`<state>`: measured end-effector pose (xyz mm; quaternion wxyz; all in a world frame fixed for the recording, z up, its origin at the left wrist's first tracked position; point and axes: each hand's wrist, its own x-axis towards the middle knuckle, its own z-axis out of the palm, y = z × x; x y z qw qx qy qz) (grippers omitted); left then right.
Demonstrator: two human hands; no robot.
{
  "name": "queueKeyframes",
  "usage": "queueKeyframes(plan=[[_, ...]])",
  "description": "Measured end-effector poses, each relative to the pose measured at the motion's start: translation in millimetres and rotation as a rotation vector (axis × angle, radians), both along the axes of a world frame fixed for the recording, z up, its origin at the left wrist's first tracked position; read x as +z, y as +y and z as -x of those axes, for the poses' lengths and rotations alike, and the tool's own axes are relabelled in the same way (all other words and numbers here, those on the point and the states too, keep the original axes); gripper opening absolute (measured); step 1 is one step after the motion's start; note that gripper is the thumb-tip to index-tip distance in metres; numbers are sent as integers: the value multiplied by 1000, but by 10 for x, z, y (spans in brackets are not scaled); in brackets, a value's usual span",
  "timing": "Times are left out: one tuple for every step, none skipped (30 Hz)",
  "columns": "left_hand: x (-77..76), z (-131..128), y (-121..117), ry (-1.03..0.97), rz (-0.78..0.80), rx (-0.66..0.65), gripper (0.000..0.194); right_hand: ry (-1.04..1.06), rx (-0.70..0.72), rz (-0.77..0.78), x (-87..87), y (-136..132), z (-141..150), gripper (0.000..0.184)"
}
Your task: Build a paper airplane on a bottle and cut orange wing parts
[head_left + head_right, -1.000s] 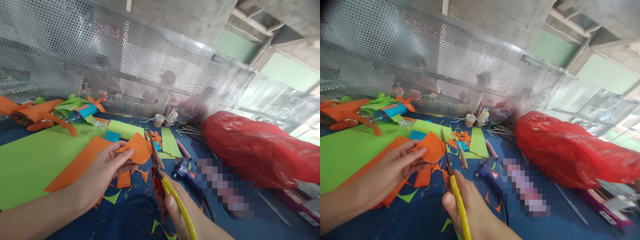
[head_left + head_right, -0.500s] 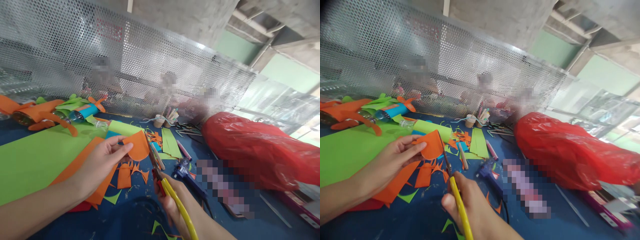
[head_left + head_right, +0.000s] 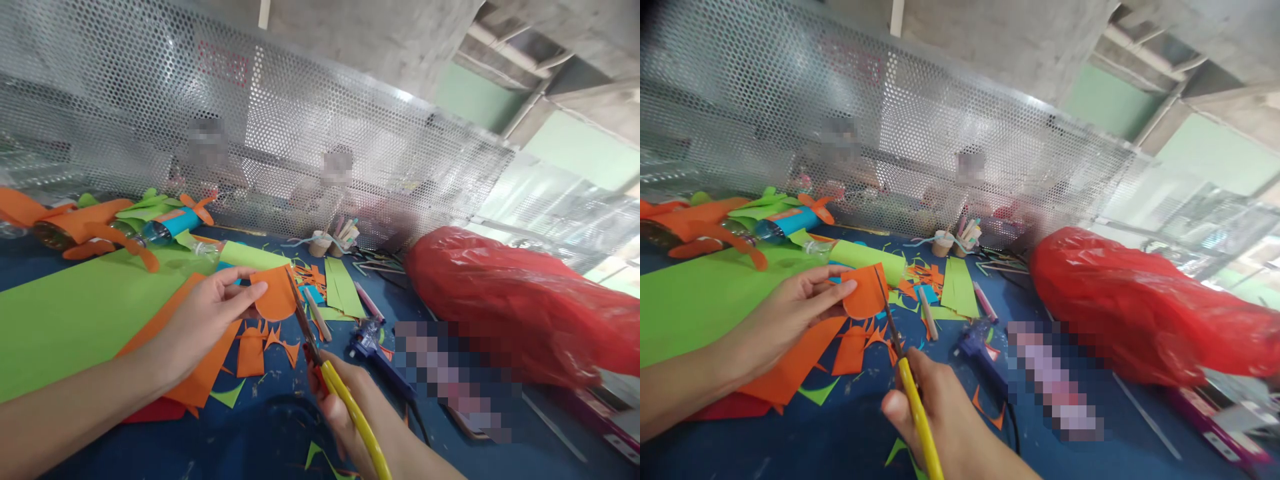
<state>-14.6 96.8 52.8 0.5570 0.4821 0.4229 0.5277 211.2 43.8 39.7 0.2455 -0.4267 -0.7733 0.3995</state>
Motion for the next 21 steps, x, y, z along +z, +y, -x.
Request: queueKeyframes(plan=[[3,-3,-1,3,3,0,41,-3,2,8,-3,1,-1,67],[6,-6,-2,7,5,2,41,-1,0,12,-8,1,-2,66],[11,-8,-3,9,4,4,40,-1,0,17,-13,0,-3,66],[15,-9,-4,10,2,5,40,0,0,21,-19,-1,-5,65],[20,-9,-5,10,0,2,39,0,-2,19,-24,-3,-7,65],[24,-8,-5,10,0,-1,38,-1,1,15,-28,-6,-8,64],[28,-7,-4,9,1,-4,38,0,2,11,-32,-8,-9,64],[31,-5,-4,11,1,-3,37,1,-1,8,-34,-11,-10,63],[33,-3,-3,14,2,1,38,3,0,6,-37,-12,-10,63],[35,-1,-3,21,0,11,38,6,-2,3,-40,-11,-10,62],[37,1,-3,30,-4,22,39,8,-2,3,-43,-9,-10,62],[38,2,-3,40,-7,31,39,10,-1,5,-47,-6,-9,62],[40,2,-4,49,-10,36,40,13,-4,4,-52,-1,-8,62],[41,2,-6,54,-12,35,40,13,-3,1,-58,4,-7,62],[43,0,-7,55,-14,32,39,12,-3,-3,-63,8,-6,62],[46,-2,-9,53,-15,28,39,11,-7,-9,-68,12,-5,61],[48,-4,-10,50,-14,26,38,8,-5,-15,-72,14,-5,61],[49,-7,-11,47,-13,27,38,6,-6,-21,-75,14,-5,60],[50,-10,-11,44,-12,29,38,5,-7,-26,-77,12,-5,60],[49,-12,-10,42,-11,29,37,6,-7,-29,-76,8,-6,60],[46,-14,-9,40,-10,29,37,7,-9,-34,-74,3,-6,60]])
